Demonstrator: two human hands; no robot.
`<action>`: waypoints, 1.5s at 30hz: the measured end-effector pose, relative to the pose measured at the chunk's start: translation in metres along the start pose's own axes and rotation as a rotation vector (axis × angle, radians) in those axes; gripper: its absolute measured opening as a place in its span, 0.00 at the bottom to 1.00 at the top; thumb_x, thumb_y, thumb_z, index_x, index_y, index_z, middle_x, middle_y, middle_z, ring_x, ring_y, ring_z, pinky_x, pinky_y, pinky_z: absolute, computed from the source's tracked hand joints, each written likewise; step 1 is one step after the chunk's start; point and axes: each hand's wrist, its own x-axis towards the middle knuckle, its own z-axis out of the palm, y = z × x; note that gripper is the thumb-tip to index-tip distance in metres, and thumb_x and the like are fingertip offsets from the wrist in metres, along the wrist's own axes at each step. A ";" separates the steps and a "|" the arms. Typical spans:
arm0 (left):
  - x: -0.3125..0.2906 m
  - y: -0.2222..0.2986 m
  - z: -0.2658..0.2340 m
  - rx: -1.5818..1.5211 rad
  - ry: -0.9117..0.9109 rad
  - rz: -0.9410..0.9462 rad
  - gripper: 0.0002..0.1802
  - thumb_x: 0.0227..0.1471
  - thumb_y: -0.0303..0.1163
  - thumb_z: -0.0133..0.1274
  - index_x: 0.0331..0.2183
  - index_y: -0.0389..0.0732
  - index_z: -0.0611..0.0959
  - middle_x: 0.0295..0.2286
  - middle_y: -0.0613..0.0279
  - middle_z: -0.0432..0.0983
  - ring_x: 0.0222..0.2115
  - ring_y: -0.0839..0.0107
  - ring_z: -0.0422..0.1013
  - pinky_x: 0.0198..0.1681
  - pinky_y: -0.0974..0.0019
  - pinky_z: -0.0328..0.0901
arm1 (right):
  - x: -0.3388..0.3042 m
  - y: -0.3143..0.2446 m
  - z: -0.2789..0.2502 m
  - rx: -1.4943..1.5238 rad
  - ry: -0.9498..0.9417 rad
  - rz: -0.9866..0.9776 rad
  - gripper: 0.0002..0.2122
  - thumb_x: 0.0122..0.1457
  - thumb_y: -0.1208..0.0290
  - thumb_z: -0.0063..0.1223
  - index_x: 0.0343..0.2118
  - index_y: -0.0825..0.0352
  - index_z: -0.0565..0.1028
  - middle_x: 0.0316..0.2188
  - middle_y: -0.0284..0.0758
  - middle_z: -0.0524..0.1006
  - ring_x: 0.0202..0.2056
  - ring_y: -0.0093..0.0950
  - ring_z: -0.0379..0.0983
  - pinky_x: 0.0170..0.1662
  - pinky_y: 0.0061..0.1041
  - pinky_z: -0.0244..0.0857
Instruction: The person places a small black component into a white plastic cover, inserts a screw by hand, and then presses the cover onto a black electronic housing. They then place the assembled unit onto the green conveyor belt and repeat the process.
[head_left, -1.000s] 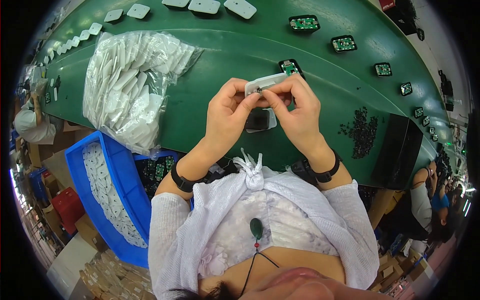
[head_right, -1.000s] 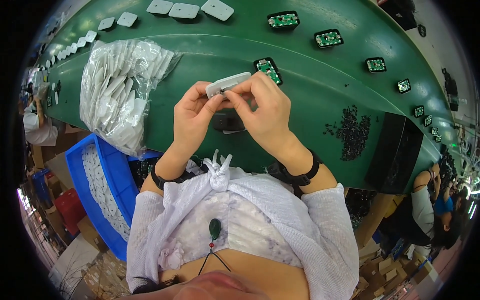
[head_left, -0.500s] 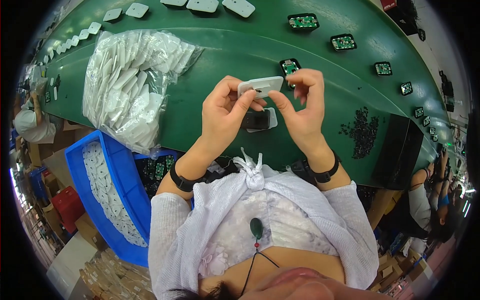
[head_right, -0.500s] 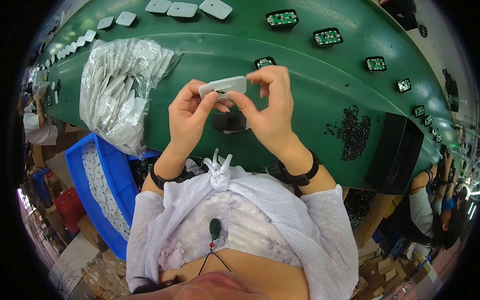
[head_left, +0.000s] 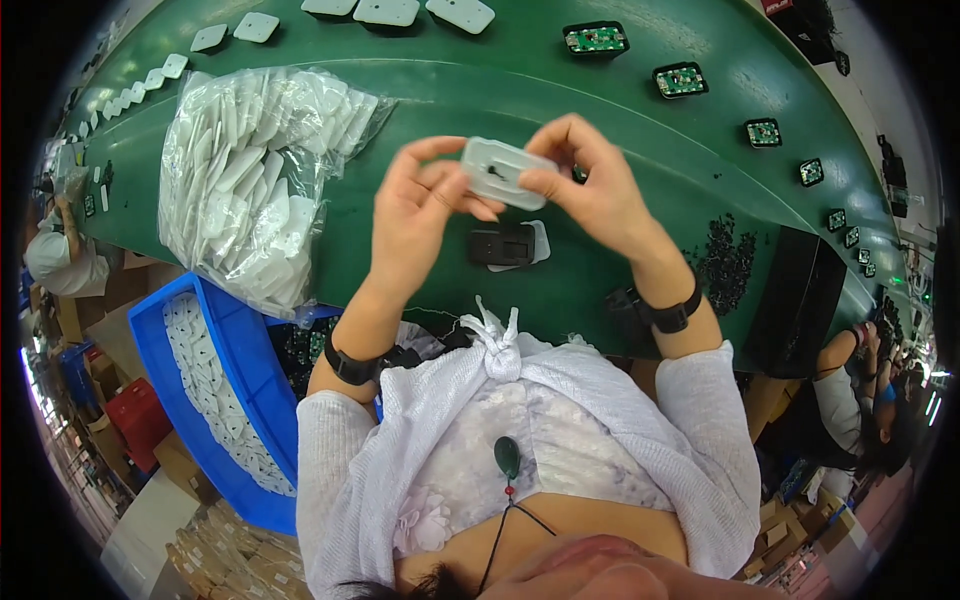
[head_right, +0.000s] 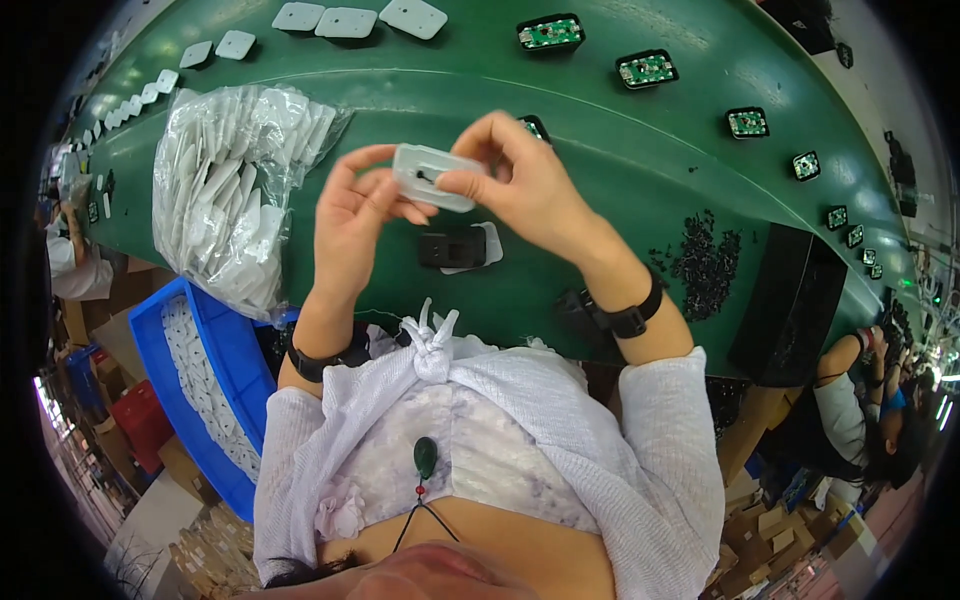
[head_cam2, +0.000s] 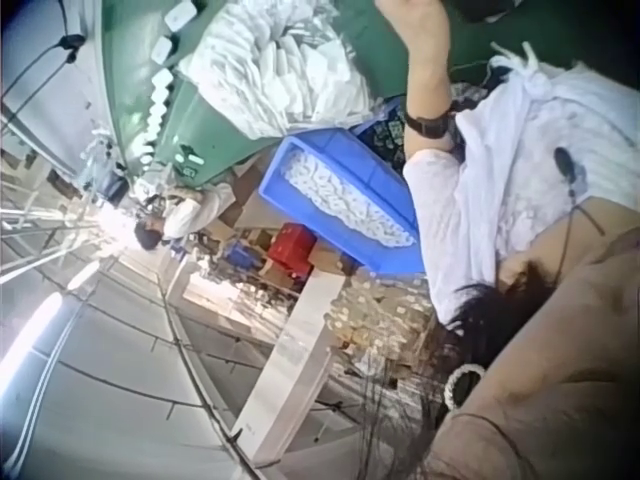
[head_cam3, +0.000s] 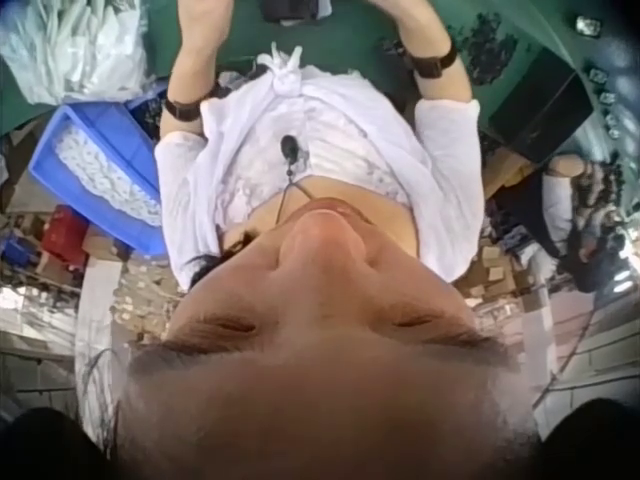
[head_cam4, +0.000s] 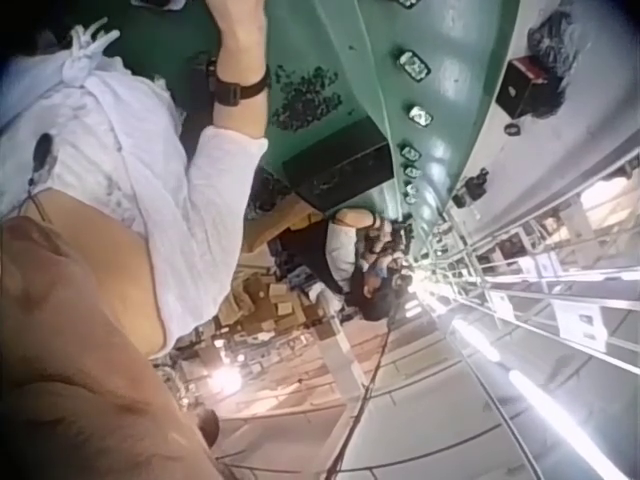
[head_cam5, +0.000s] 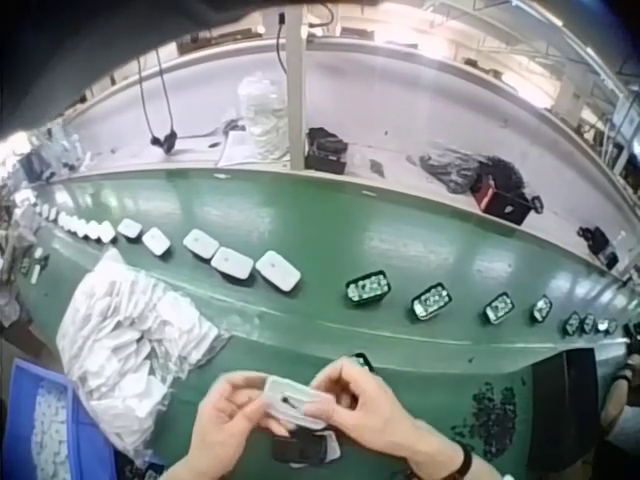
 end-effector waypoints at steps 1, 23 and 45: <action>0.009 -0.004 -0.013 0.114 0.054 0.008 0.12 0.60 0.23 0.45 0.45 0.28 0.72 0.31 0.55 0.77 0.28 0.72 0.75 0.32 0.73 0.69 | 0.007 0.003 -0.008 0.056 -0.022 -0.107 0.08 0.55 0.72 0.60 0.35 0.67 0.73 0.30 0.27 0.74 0.31 0.15 0.67 0.34 0.16 0.62; 0.019 -0.027 -0.026 1.432 0.144 0.524 0.36 0.39 0.28 0.64 0.52 0.40 0.71 0.42 0.55 0.69 0.43 0.56 0.65 0.45 0.56 0.61 | 0.069 0.018 -0.035 -0.807 -0.125 -0.248 0.13 0.56 0.63 0.57 0.41 0.65 0.73 0.39 0.34 0.75 0.43 0.32 0.72 0.46 0.30 0.66; 0.015 -0.028 -0.057 0.949 0.041 0.472 0.28 0.48 0.13 0.48 0.52 0.41 0.74 0.52 0.57 0.70 0.54 0.59 0.66 0.56 0.63 0.61 | 0.062 0.013 0.023 -0.729 -0.318 -0.505 0.17 0.47 0.81 0.58 0.42 0.67 0.74 0.42 0.33 0.76 0.44 0.36 0.70 0.48 0.32 0.67</action>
